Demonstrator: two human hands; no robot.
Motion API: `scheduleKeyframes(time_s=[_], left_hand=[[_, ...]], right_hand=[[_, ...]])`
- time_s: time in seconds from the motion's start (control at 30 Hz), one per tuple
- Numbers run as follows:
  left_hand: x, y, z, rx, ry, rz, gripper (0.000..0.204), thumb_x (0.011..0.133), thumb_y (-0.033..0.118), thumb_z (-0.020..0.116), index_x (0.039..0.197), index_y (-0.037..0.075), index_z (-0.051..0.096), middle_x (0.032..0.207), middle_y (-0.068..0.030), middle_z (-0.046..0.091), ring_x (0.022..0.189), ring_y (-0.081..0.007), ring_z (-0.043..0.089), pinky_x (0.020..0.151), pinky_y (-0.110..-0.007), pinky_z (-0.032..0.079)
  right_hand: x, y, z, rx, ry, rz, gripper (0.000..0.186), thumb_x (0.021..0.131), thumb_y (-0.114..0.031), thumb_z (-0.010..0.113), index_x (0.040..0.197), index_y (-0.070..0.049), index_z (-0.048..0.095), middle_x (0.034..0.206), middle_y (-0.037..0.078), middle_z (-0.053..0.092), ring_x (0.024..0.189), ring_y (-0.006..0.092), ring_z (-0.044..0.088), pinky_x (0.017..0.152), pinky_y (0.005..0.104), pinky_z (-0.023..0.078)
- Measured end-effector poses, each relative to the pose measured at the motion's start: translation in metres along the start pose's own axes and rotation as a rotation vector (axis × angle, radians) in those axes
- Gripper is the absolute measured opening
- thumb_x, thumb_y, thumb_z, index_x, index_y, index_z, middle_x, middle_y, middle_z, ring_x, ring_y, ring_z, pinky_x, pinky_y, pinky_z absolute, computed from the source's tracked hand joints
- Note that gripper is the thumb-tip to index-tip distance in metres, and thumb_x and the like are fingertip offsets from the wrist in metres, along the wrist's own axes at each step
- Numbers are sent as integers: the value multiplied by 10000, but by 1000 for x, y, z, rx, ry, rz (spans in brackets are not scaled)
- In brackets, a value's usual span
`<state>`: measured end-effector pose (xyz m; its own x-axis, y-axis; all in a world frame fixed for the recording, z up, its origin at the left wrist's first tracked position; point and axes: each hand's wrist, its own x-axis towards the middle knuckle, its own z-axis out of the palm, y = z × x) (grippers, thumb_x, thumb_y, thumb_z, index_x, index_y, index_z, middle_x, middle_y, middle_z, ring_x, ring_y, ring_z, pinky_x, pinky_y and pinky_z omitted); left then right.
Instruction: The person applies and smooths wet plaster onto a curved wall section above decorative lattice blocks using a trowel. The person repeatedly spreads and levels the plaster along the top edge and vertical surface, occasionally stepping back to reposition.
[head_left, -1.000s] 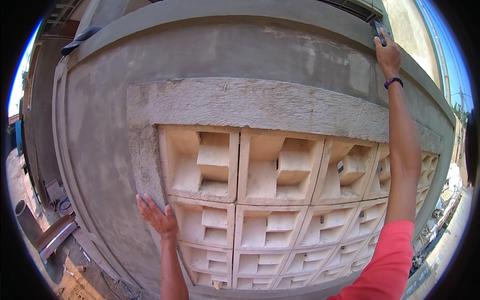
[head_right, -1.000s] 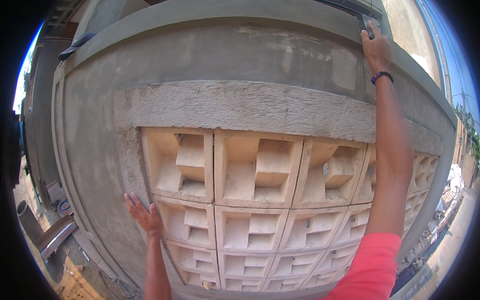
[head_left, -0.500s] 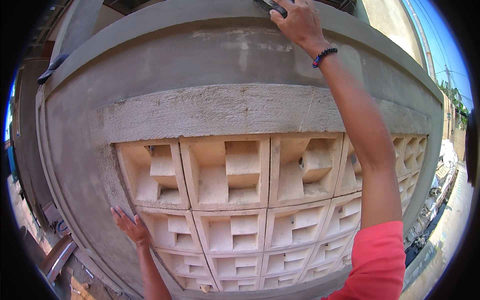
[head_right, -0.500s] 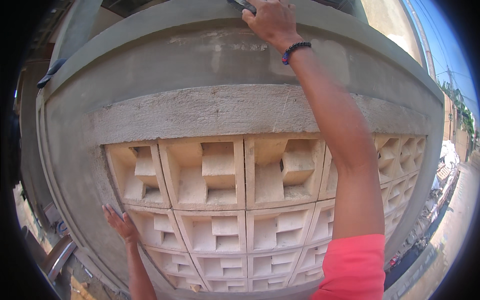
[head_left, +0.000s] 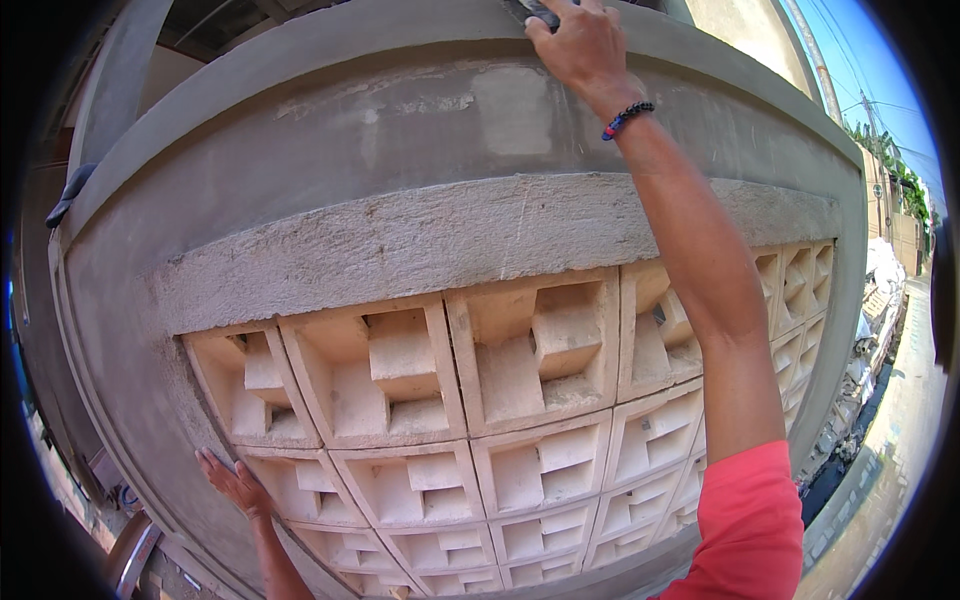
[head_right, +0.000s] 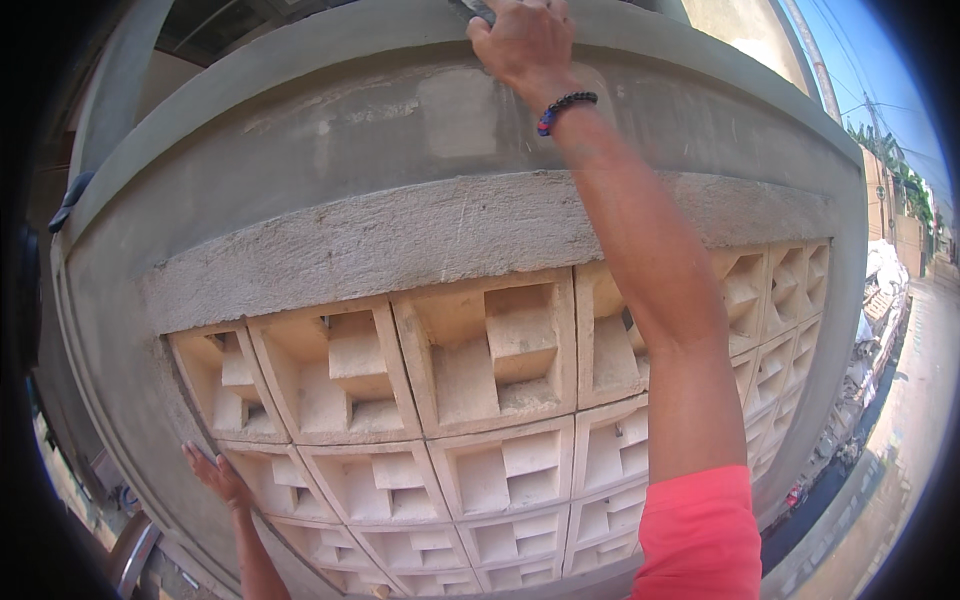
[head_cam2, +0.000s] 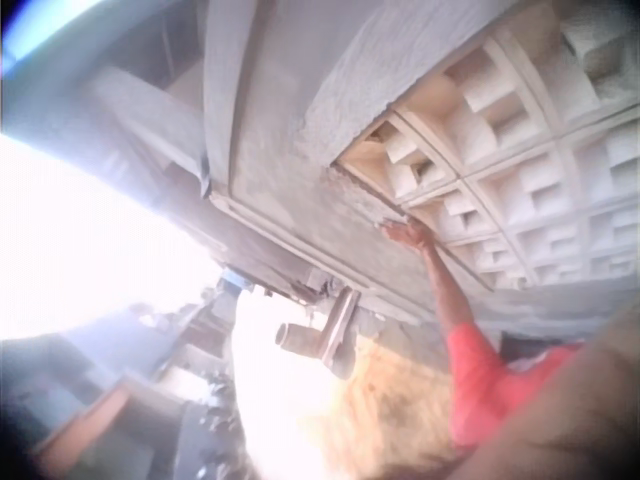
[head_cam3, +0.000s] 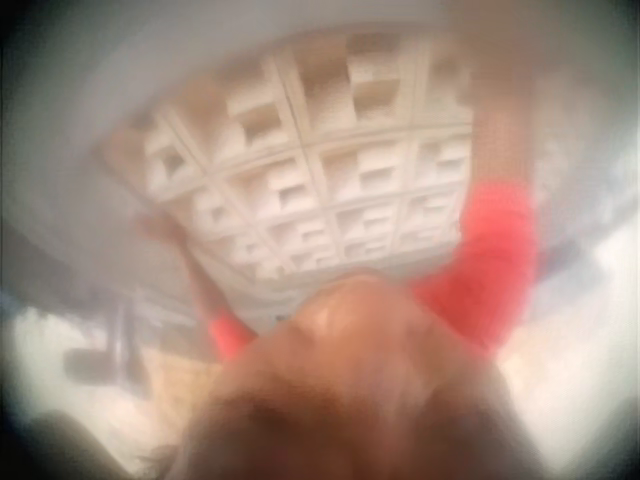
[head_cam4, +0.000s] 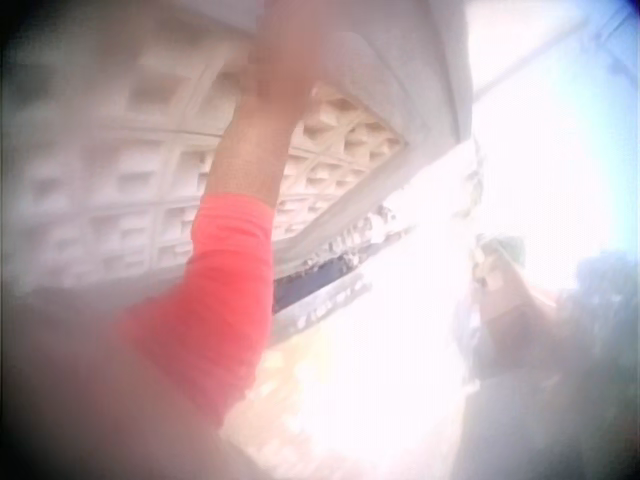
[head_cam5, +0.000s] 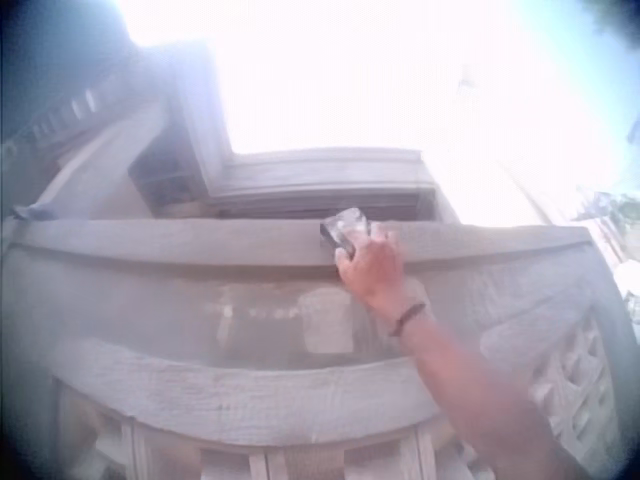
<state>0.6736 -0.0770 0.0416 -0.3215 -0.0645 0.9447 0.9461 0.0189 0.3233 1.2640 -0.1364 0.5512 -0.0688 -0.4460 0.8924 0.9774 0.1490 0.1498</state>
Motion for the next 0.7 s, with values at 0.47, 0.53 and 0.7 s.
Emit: scheduleKeyframes(time_s=[0.47,0.53,0.7], left_hand=[[-4,3,19,-12,36,11,648,998,443,317,1476,7,272,1528,-205,257,1411,-361,239,1145,-455,155],[-7,3,12,3,15,3,631,997,412,324,1476,5,271,1530,-206,254,1415,-359,234,1146,-452,153],[-2,1,20,-30,12,-17,606,986,357,354,1476,11,276,1532,-206,255,1422,-355,223,1150,-449,148]], right_hand=[[36,319,-82,-331,-132,497,556,784,-490,576,1307,-302,577,1200,124,649,1110,297,611,954,402,467],[28,322,-81,-332,-142,537,555,779,-484,583,1293,-274,594,1187,128,655,1104,305,614,953,405,467],[29,188,-42,29,-55,102,421,817,-245,635,1219,-121,630,1117,242,591,1065,400,559,931,463,466]])
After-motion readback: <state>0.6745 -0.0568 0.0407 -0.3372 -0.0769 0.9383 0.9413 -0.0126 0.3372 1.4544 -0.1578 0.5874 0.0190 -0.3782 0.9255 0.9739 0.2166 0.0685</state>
